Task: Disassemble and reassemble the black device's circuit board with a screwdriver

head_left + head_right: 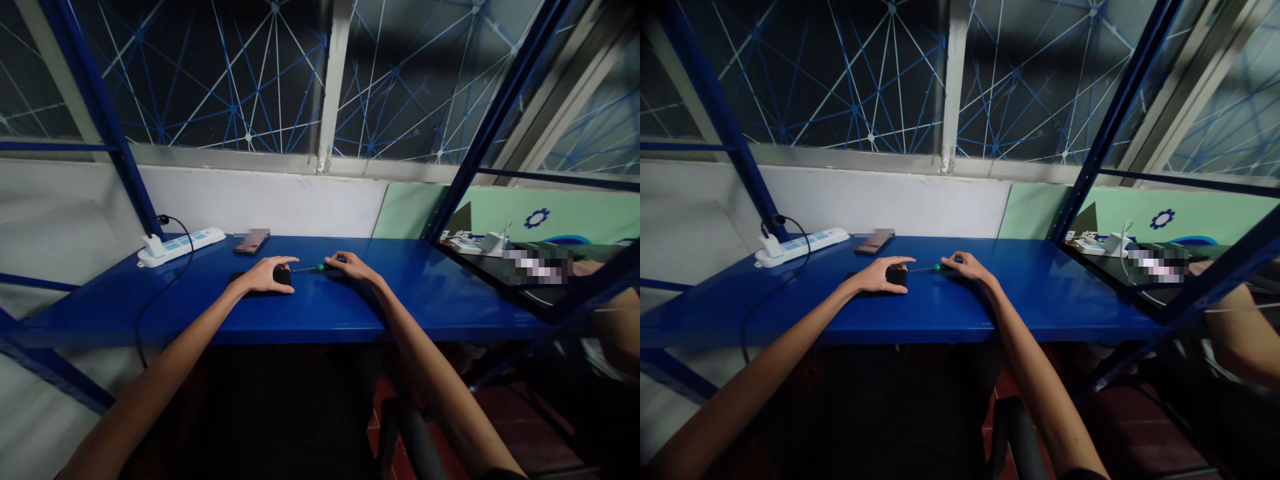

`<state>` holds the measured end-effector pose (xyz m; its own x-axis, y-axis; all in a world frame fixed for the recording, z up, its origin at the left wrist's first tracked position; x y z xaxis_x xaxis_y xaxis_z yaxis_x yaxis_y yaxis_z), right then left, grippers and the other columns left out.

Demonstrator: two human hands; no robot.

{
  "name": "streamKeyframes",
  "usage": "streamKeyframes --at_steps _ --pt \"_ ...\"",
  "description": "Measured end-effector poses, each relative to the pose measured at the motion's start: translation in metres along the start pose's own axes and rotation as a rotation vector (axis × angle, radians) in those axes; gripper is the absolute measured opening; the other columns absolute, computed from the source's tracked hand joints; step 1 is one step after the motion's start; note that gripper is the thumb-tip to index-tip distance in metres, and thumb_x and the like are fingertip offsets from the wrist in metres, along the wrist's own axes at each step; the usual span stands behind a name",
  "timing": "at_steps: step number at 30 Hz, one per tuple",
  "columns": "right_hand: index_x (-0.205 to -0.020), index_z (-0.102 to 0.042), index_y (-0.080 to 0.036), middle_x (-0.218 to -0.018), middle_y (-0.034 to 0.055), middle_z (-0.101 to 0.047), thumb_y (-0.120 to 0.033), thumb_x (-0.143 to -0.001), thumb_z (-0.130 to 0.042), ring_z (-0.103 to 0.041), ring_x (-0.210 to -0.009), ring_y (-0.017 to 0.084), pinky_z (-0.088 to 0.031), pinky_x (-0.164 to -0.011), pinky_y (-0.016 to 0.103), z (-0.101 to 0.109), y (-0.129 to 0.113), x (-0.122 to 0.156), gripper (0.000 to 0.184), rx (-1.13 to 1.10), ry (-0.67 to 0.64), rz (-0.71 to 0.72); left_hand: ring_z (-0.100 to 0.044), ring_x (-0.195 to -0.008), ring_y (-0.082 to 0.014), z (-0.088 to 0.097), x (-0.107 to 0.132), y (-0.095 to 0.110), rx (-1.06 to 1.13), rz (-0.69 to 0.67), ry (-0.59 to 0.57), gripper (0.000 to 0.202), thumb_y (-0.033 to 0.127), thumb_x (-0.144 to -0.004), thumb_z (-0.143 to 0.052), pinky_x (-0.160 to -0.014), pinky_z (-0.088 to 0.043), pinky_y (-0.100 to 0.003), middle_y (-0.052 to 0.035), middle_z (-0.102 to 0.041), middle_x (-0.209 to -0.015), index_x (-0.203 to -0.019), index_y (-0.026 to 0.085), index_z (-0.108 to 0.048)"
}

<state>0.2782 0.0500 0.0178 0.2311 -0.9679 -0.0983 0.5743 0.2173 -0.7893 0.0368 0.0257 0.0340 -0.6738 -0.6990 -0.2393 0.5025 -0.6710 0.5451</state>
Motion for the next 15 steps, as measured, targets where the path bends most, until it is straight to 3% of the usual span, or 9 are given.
streamKeyframes --at_steps 4,8,11,15 --pt "-0.089 -0.056 -0.019 -0.063 -0.0034 -0.053 -0.054 -0.064 -0.079 -0.040 -0.050 0.008 -0.026 -0.045 0.023 -0.005 -0.001 0.005 0.050 -0.060 -0.098 -0.067 -0.059 -0.106 -0.0269 -0.001 -0.001 -0.004 0.035 0.000 -0.046 0.085 0.052 -0.064 -0.078 -0.091 -0.045 -0.039 -0.0099 -0.063 -0.117 -0.140 0.027 -0.049" --pt "-0.069 -0.054 -0.018 -0.052 -0.0037 -0.047 -0.062 -0.071 -0.070 -0.037 -0.044 0.008 -0.024 -0.043 0.025 -0.008 -0.008 0.009 0.047 -0.057 -0.144 -0.031 -0.059 -0.107 -0.0277 -0.001 -0.001 -0.004 0.037 -0.005 -0.053 0.084 0.050 -0.065 -0.078 -0.091 -0.045 -0.040 -0.0107 -0.063 -0.118 -0.140 0.027 -0.050" --pt "-0.061 -0.054 -0.016 -0.051 -0.0030 -0.045 -0.067 -0.076 -0.062 -0.034 -0.045 0.007 -0.023 -0.045 0.025 -0.008 -0.012 0.009 0.054 -0.003 -0.104 -0.005 -0.058 -0.107 -0.0273 -0.001 -0.001 -0.004 0.039 -0.004 -0.050 0.082 0.050 -0.066 -0.078 -0.090 -0.045 -0.039 -0.0106 -0.063 -0.118 -0.140 0.027 -0.050" --pt "-0.081 -0.059 -0.016 -0.056 -0.0043 -0.048 -0.063 -0.075 -0.067 -0.037 -0.048 0.007 -0.026 -0.046 0.023 -0.007 -0.014 0.008 0.047 -0.048 -0.043 -0.001 -0.058 -0.109 -0.0274 -0.001 -0.001 -0.004 0.031 -0.006 -0.059 0.080 0.051 -0.066 -0.078 -0.092 -0.044 -0.040 -0.0105 -0.063 -0.119 -0.138 0.026 -0.052"
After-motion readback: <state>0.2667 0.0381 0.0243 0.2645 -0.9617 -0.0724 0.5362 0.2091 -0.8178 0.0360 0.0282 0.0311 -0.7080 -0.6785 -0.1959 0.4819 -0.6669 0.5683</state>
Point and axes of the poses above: each hand's wrist, its own x-axis away from the middle knuckle, its own z-axis out of the back of the hand, y = z × x, the point moved 7 cm from there along -x, towards the middle knuckle
